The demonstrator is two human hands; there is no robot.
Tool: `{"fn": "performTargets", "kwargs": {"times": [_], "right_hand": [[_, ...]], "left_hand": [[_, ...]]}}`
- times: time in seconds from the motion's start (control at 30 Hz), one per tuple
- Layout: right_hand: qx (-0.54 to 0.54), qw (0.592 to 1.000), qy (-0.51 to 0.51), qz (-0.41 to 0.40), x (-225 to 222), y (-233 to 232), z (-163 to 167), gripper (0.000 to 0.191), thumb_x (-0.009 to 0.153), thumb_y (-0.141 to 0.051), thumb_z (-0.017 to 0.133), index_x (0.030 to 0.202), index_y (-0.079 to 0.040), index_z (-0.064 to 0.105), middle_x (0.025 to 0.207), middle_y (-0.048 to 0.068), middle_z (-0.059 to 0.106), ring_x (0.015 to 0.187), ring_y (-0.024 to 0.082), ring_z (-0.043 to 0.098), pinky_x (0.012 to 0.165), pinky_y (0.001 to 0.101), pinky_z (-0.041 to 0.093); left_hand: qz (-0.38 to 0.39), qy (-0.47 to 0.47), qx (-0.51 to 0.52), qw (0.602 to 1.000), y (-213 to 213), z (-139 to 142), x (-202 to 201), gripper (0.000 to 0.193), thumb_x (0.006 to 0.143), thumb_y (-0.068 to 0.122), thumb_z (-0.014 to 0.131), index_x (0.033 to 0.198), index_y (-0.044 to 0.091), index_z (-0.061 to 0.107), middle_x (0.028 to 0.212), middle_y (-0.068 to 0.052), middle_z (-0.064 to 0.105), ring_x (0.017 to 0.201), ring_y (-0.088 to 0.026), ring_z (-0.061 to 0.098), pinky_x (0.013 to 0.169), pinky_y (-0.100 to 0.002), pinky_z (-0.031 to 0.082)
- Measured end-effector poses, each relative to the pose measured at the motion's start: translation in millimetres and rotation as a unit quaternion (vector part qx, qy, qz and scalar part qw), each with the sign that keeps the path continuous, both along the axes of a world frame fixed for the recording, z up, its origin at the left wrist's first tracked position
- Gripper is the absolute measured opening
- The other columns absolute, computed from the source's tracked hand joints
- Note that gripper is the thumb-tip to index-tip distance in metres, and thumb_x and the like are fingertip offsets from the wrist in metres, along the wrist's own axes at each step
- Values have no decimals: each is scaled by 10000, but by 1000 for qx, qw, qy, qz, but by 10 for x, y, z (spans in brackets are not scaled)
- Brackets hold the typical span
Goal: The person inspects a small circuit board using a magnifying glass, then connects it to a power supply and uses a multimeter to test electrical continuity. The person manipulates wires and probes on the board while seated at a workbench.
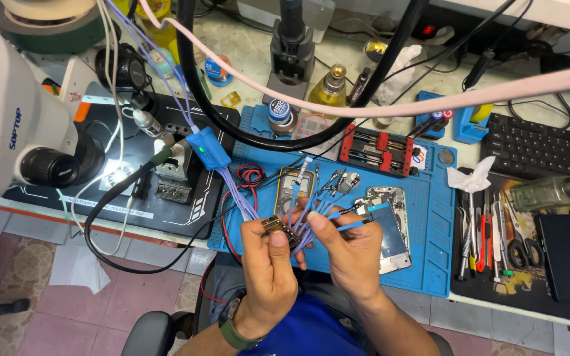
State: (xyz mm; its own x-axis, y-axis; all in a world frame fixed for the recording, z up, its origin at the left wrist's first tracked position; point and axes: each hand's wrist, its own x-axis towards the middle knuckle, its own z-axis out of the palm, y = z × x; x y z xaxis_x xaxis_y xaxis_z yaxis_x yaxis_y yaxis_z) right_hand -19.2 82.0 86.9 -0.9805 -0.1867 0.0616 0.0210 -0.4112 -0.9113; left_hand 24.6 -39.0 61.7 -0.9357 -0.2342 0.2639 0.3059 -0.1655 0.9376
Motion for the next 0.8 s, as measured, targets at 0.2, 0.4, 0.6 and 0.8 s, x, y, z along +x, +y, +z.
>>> {"fn": "performTargets", "kwargs": {"times": [0.2, 0.4, 0.6, 0.8], "right_hand": [[-18, 1000, -15, 6, -17, -31, -2, 305, 1015, -120, 655, 1168, 142, 680, 1050, 238, 749, 733, 246, 720, 478, 353, 579], [-28, 999, -20, 15, -77, -48, 9, 302, 1020, -122, 636, 1186, 128, 672, 1051, 237, 744, 703, 243, 715, 489, 351, 582], [-9, 1000, -20, -14, -150, -83, 9, 236, 1000, -91, 659, 1054, 135, 698, 1009, 231, 760, 631, 216, 689, 436, 334, 556], [36, 997, -28, -64, -217, -85, -1, 194, 968, -62, 686, 1073, 89, 745, 984, 168, 779, 658, 146, 662, 559, 289, 551]], "left_hand": [[-22, -5, 25, 999, -45, -28, -14, 220, 1130, 197, 398, 1197, -12, 414, 998, -153, 702, 670, -93, 584, 566, -227, 500], [-25, 3, 33, 999, -56, -59, -87, 224, 1138, 208, 398, 1194, -9, 397, 1045, -163, 714, 673, -90, 585, 562, -224, 499], [-42, -21, 68, 997, -64, -47, -172, 254, 1127, 238, 386, 1213, 0, 408, 999, -135, 688, 662, -81, 573, 530, -214, 480], [-48, -62, 91, 993, -58, -80, -245, 254, 1119, 260, 378, 1204, 26, 425, 843, -77, 643, 605, -46, 515, 494, -187, 425]]}}
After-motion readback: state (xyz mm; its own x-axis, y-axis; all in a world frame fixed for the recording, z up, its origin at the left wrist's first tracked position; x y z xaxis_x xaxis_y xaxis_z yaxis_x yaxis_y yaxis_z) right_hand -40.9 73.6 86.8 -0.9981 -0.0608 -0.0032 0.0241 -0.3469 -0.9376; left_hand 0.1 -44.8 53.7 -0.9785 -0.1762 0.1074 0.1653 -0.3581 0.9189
